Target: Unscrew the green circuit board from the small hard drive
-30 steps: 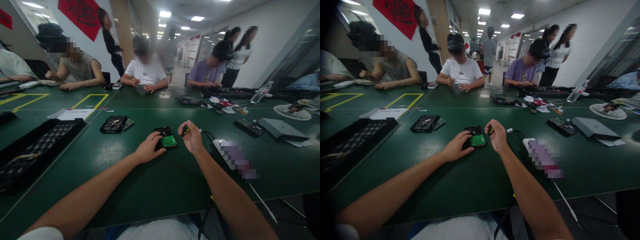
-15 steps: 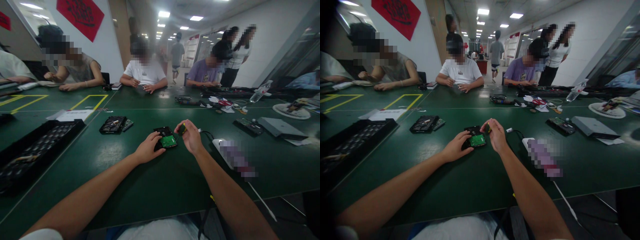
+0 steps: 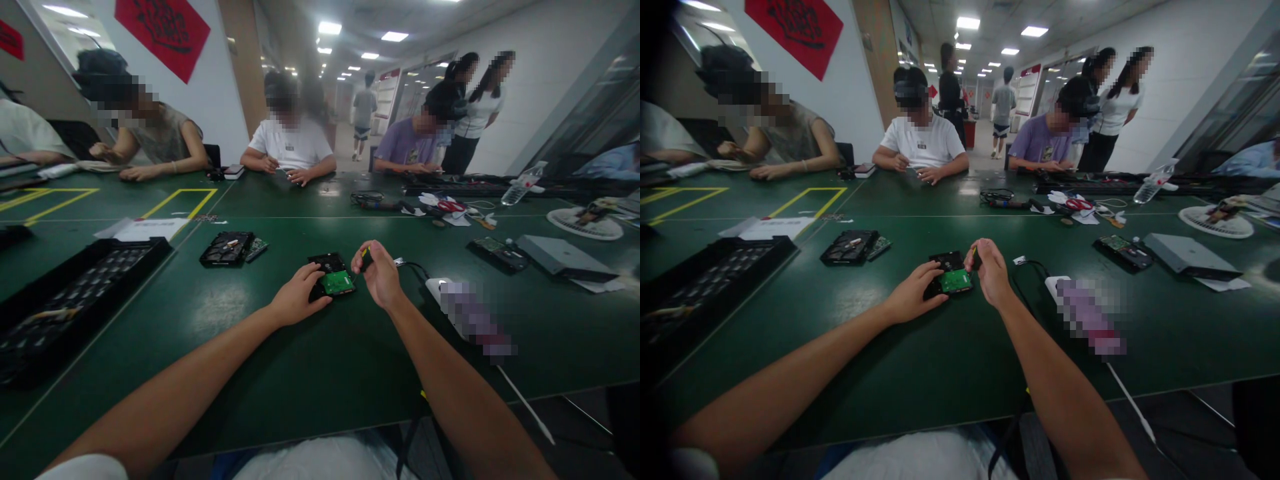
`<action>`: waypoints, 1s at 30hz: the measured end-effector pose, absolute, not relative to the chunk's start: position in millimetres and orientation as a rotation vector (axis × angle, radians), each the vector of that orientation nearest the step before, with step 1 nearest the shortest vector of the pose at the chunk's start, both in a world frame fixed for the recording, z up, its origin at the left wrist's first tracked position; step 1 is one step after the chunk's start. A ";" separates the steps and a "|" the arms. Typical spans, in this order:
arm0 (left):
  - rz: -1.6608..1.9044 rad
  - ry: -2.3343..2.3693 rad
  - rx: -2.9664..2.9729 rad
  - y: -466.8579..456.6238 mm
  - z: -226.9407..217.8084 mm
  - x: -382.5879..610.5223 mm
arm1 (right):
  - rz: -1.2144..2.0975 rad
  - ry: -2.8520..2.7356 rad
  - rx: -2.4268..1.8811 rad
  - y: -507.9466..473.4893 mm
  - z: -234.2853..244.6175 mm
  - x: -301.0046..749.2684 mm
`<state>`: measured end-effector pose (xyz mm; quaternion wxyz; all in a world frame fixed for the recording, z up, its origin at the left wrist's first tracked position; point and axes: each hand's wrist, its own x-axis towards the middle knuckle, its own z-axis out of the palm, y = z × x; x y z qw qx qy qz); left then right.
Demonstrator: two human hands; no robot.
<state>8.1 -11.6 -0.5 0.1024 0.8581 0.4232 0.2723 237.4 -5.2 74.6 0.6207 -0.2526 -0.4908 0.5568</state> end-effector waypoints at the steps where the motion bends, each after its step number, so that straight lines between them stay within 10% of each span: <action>1: 0.807 1.247 2.530 -11.7 -0.2 8.1 | 1.273 -1.135 -0.574 -5.4 74.4 237.1; 30: 0.791 1.261 2.524 -12.4 0.7 7.9 | 1.202 -1.131 -0.589 -3.0 76.5 240.2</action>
